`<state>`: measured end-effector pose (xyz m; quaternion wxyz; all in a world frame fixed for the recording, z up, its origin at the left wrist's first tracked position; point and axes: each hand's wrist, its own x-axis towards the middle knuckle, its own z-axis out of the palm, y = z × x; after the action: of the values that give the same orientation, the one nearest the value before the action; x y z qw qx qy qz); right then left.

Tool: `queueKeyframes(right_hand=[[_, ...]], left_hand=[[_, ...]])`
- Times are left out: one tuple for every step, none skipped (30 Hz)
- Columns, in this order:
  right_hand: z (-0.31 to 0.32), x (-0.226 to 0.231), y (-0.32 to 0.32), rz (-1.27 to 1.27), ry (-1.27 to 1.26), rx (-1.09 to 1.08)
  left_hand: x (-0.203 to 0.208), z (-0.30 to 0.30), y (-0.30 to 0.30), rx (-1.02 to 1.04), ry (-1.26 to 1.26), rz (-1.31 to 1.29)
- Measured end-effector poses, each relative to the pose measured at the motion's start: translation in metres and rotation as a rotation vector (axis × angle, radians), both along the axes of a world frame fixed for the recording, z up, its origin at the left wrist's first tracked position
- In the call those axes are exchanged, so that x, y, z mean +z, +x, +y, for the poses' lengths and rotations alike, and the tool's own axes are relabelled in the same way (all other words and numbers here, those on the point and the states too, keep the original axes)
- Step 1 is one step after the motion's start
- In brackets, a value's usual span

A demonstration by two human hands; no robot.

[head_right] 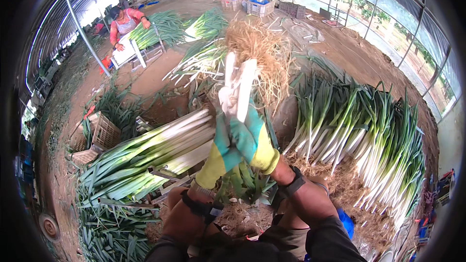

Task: The person picks up leeks one at a time, shakes them, and places them onto a metal frame before moving the gathered leeks to a pile on the ground.

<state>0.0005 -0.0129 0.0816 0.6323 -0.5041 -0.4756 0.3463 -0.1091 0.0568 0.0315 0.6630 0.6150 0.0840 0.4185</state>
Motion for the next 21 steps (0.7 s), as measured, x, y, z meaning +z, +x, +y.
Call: queueKeyframes(right_hand=[[0.001,0.000,0.002,-0.006,0.051,-0.049],[0.005,0.000,0.002,-0.006,0.101,-0.089],[0.003,0.005,0.004,0.052,0.055,-0.058],[0.004,0.001,0.007,0.077,0.072,-0.037],[0.005,-0.003,0.011,0.099,0.090,-0.019],[0.006,-0.006,0.014,0.121,0.107,0.000],[0.006,-0.007,0.014,0.044,0.132,-0.018],[0.006,-0.007,0.015,-0.036,0.155,-0.040],[0.006,-0.004,0.010,0.139,0.133,-0.040],[0.007,-0.005,0.007,0.135,0.131,-0.041],[0.009,-0.006,0.002,0.147,0.149,-0.076],[0.011,-0.007,0.000,0.159,0.167,-0.112],[0.013,-0.009,0.000,0.161,0.165,-0.106],[0.014,-0.012,0.003,0.136,0.160,-0.113],[0.015,-0.015,0.005,0.111,0.155,-0.119],[0.016,-0.017,0.007,0.113,0.151,-0.120],[0.016,-0.021,0.009,0.121,0.136,-0.128],[0.017,-0.021,0.010,0.128,0.125,-0.132],[0.017,-0.020,0.011,0.129,0.123,-0.128],[0.018,-0.023,0.013,0.193,0.147,-0.124],[0.018,-0.025,0.014,0.256,0.170,-0.122]], left_hand=[[-0.001,0.001,0.002,0.022,0.132,0.053],[-0.002,0.001,0.001,0.056,0.262,0.106],[-0.004,0.001,0.003,0.021,0.094,0.031],[-0.015,0.006,0.004,-0.052,0.056,-0.041],[-0.017,0.008,0.005,-0.132,0.015,-0.113],[-0.019,0.011,0.006,-0.213,-0.027,-0.181],[-0.021,-0.001,0.016,-0.120,-0.114,-0.301],[-0.022,-0.003,0.019,0.002,-0.143,-0.256],[-0.023,-0.005,0.021,0.119,-0.177,-0.204],[-0.023,-0.006,0.025,0.119,-0.179,-0.206],[-0.024,-0.007,0.028,0.205,-0.198,-0.210],[-0.024,-0.008,0.029,0.292,-0.218,-0.212],[-0.026,-0.005,0.028,0.298,-0.218,-0.211],[-0.026,-0.004,0.027,0.345,-0.289,-0.201],[-0.027,-0.005,0.026,0.369,-0.326,-0.195],[-0.027,-0.005,0.024,0.393,-0.362,-0.188],[-0.014,-0.007,0.022,0.284,-0.486,-0.274],[-0.004,-0.008,0.020,0.176,-0.604,-0.362],[-0.003,-0.006,0.017,0.180,-0.604,-0.362],[-0.005,-0.003,0.014,0.155,-0.638,-0.292],[-0.006,-0.003,0.014,0.142,-0.658,-0.256]])
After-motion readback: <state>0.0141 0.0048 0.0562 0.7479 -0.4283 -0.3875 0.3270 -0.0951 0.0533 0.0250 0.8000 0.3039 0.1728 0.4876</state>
